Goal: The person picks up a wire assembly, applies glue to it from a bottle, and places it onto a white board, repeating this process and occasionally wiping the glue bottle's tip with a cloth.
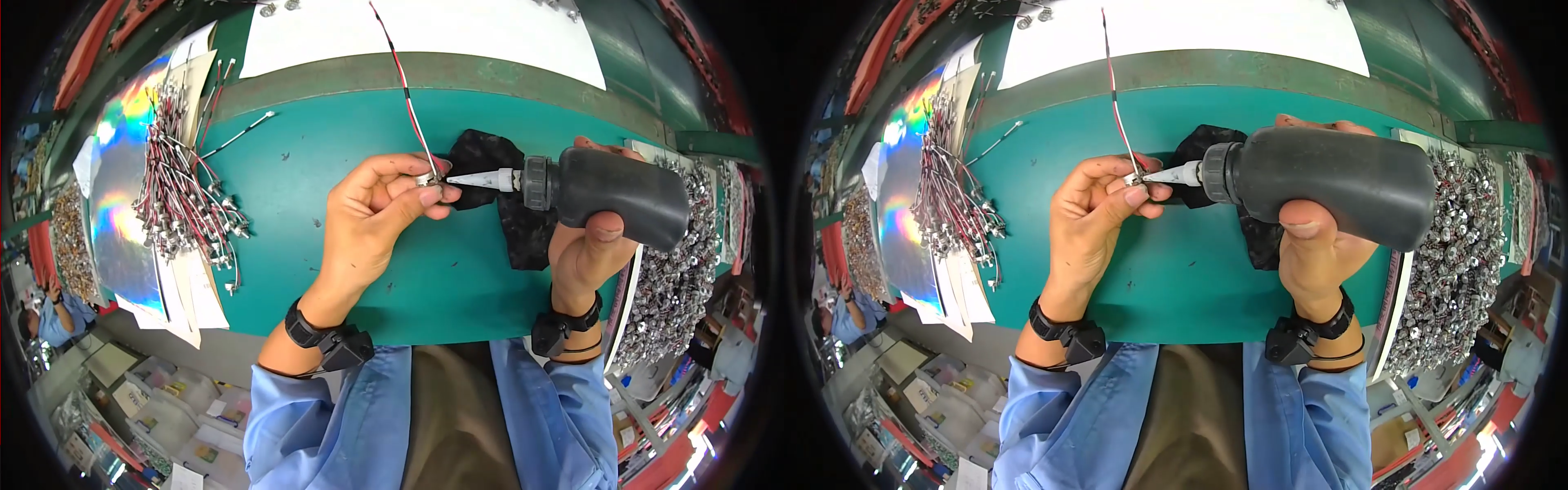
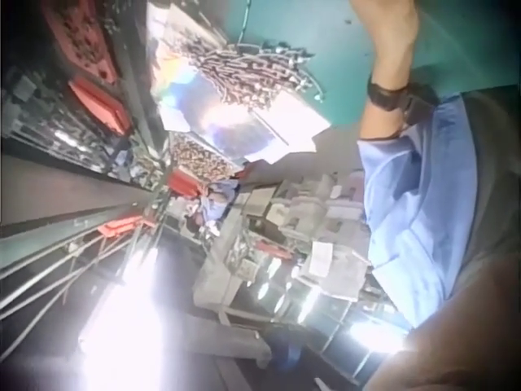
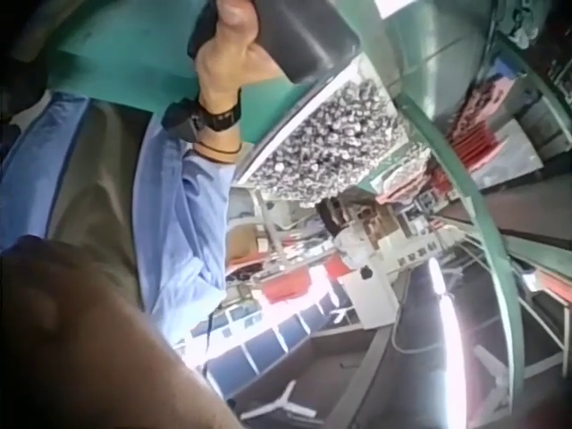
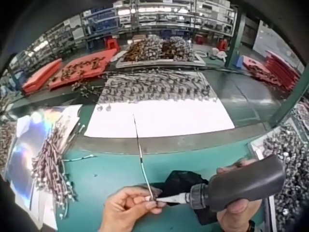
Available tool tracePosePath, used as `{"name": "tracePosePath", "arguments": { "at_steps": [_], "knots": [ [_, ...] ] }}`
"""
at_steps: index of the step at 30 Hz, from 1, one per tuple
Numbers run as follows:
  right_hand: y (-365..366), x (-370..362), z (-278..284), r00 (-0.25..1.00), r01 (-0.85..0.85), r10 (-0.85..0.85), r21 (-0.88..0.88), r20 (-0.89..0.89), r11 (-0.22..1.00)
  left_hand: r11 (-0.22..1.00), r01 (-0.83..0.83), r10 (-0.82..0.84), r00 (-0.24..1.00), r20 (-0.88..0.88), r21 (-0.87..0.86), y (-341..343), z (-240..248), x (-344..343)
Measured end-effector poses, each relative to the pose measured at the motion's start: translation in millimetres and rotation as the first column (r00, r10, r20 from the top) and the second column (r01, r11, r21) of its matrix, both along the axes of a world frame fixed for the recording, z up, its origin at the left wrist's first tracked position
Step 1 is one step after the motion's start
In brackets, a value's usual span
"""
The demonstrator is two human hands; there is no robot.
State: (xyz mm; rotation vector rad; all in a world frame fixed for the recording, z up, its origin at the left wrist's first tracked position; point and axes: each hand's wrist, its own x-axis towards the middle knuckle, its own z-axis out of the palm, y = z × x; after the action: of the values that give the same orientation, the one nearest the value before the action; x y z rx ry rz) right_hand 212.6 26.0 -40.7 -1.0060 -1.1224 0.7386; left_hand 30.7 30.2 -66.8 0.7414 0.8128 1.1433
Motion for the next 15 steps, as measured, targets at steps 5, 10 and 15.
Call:
{"name": "tracePosePath", "arguments": {
  "at_steps": [5,10,15],
  "knots": [
    [-1,-8,-6,1.0,-0.014,0.014,0.019,0.026,1.0,1.0,-0.008,0.008,1.0,0.015,0.009,-1,-3,-7],
    [-2,-10,-11,0.999,-0.016,0.014,0.048,0.04,0.999,1.0,-0.009,0.009,1.0,0.009,0.021,-1,-8,-7],
    [-2,-14,-12,0.998,-0.012,0.01,0.038,0.064,0.999,0.999,-0.003,0.003,1.0,0.015,0.032,-2,-8,-9]
  ]
}}
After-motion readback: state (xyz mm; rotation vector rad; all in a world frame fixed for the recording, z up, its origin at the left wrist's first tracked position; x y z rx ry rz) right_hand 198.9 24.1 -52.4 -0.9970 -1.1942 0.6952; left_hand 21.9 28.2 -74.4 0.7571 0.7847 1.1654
